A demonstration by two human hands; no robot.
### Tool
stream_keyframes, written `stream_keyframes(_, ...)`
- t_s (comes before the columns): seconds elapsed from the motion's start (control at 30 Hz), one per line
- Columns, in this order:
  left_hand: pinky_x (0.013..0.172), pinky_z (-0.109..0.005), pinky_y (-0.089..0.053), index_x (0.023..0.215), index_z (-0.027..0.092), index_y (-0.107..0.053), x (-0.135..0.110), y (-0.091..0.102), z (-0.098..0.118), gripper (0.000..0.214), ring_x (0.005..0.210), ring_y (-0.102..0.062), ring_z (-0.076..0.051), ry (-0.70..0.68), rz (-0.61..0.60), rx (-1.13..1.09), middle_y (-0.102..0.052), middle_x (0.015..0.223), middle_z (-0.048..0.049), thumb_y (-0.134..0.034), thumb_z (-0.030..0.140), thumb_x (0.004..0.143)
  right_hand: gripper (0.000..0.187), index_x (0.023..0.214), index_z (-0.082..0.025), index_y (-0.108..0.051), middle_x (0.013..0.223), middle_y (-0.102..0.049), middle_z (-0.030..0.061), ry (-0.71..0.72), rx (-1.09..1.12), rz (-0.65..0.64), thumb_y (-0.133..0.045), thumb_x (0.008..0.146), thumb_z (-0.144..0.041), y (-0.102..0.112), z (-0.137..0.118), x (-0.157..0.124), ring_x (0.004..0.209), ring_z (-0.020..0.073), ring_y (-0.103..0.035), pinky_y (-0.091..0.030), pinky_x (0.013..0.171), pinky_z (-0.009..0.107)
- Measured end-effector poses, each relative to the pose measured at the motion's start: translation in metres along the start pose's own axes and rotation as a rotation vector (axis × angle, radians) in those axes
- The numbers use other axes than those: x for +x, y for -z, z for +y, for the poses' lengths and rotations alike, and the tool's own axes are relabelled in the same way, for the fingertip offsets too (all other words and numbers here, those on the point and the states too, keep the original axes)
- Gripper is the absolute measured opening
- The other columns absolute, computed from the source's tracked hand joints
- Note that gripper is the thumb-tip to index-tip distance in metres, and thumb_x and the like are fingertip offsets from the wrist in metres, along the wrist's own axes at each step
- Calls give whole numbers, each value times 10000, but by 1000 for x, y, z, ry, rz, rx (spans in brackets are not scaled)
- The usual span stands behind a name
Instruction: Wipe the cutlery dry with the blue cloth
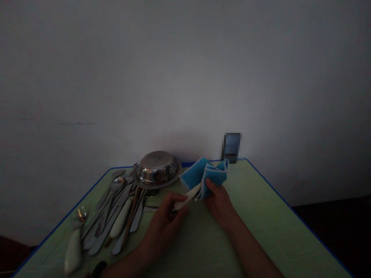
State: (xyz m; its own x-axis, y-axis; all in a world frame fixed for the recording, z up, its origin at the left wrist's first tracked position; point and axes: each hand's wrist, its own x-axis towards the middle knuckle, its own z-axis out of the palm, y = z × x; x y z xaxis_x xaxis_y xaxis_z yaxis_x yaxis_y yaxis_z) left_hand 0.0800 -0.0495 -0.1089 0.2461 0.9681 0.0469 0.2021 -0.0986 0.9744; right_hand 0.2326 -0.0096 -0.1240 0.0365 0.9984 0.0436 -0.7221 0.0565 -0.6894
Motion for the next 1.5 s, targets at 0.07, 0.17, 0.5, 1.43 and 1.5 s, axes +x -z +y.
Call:
stream_keyframes(0.07,535,-204,-362,926,230,-438,0,0,1,165,642,-477,-115,14,-28,25,-531,824,16,-516,309,804,230,822,-160,-645,778,-687,29,-30,-31,58,-676,653,-314,0,-1,1,730,169,-623,-470,756,316)
stream_keyframes(0.17,521,-204,-342,912,228,-471,-1,1,2,142,591,-438,-112,2,-66,126,-508,740,30,-507,315,805,275,823,-144,-654,774,-689,46,-54,-71,81,-685,636,-343,0,1,1,701,171,-625,-472,732,323)
stream_keyframes(0.5,527,-198,-331,934,243,-381,-1,1,3,156,572,-391,-94,-12,-63,88,-465,740,49,-449,348,841,396,877,-133,-665,797,-697,58,27,-306,168,-710,562,-369,0,8,1,750,199,-628,-460,742,331)
stream_keyframes(1.43,654,-272,-421,1084,201,-577,3,1,10,341,762,-572,-210,29,-176,202,-636,818,-33,-448,376,821,314,827,-170,-635,765,-686,1,28,-130,356,-736,543,-256,-9,-2,1,698,162,-623,-494,684,287)
stream_keyframes(1.5,633,-272,-418,1096,197,-567,2,1,10,355,738,-572,-210,39,-183,226,-629,779,-31,-449,383,819,323,860,-179,-632,801,-690,5,10,-113,415,-718,571,-295,-9,-5,2,725,172,-634,-503,673,290)
